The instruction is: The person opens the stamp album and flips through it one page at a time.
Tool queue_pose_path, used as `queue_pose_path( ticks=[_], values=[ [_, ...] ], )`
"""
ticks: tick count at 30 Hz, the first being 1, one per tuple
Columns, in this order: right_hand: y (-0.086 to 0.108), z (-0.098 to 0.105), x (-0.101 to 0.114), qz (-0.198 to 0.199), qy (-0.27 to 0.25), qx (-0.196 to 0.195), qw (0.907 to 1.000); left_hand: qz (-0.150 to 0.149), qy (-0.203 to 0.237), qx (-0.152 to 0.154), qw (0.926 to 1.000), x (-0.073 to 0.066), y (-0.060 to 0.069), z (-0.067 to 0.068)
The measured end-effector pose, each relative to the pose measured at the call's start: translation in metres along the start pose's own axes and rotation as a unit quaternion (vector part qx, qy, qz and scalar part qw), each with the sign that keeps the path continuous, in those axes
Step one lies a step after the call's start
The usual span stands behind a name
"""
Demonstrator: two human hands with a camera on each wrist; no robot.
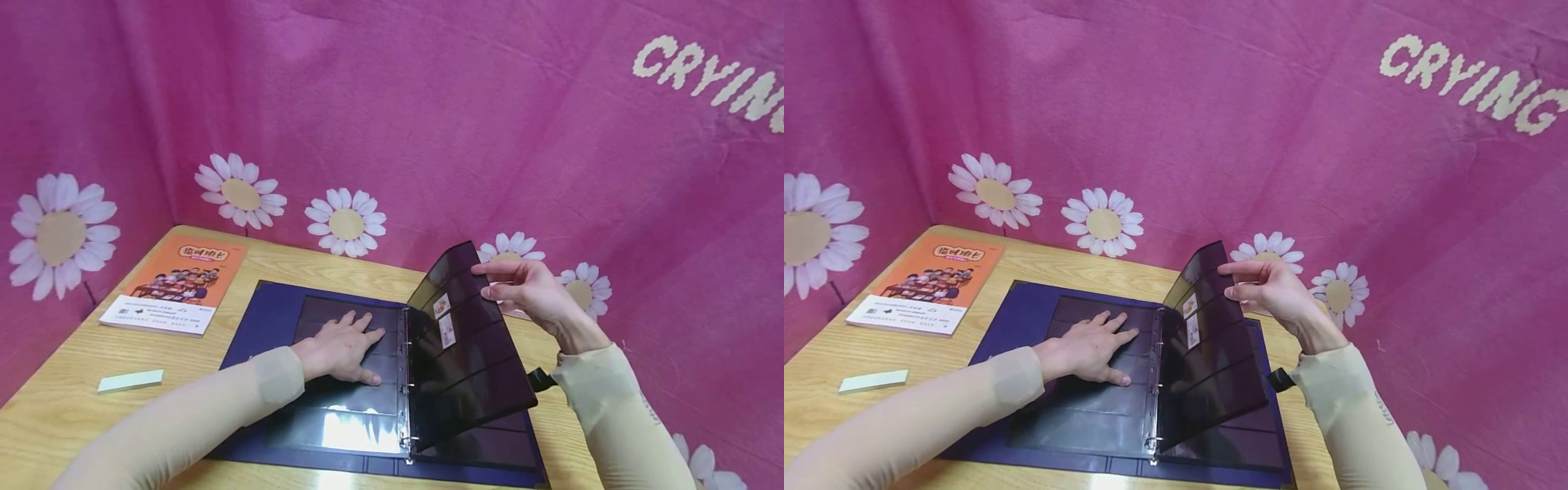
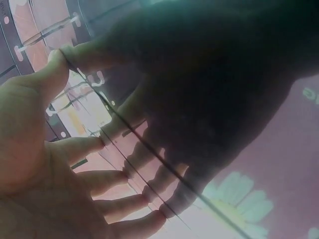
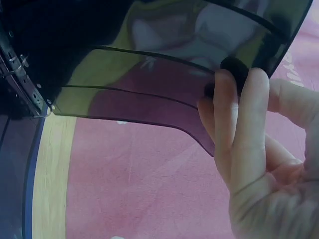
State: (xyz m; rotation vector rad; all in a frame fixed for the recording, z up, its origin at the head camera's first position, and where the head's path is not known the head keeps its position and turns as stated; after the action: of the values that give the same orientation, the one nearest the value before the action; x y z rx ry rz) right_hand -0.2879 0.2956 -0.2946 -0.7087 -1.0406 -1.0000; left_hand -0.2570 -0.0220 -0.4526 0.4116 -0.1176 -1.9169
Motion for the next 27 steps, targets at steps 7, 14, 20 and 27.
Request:
queue_pose_path(
  ticks=[7, 14, 20, 27],
  values=[
    [0.000, 0.000, -0.002, -0.009, 0.016, -0.011, 0.9998, -0.010, 0.005, 0.001, 0.9999, -0.001, -0.004, 0.004],
    [-0.008, -0.017, -0.011, -0.012, 0.021, 0.001, 0.9997, -0.032, 0.116, -0.178, 0.9767, -0.022, 0.020, 0.045],
    [-0.016, -0.033, -0.013, 0.012, 0.026, 0.019, 0.9994, -0.137, 0.177, -0.294, 0.9292, -0.079, 0.070, 0.083],
    [-0.024, -0.052, -0.016, 0.023, 0.022, 0.023, 0.9992, -0.128, 0.176, -0.244, 0.9451, -0.109, 0.082, 0.081]
  ],
)
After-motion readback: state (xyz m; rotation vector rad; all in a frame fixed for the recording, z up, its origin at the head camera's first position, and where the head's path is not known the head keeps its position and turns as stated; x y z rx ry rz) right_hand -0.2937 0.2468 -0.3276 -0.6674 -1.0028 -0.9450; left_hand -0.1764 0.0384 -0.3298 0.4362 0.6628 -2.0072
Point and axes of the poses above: each hand's wrist, its own y-axis away from the middle knuckle, its own z-axis out of the back of the hand, x = y × z, the point moved 2 cm from there along -y, towards the middle knuckle, and after that the axes turned 8 degrees about z, right-handed, at the moved point
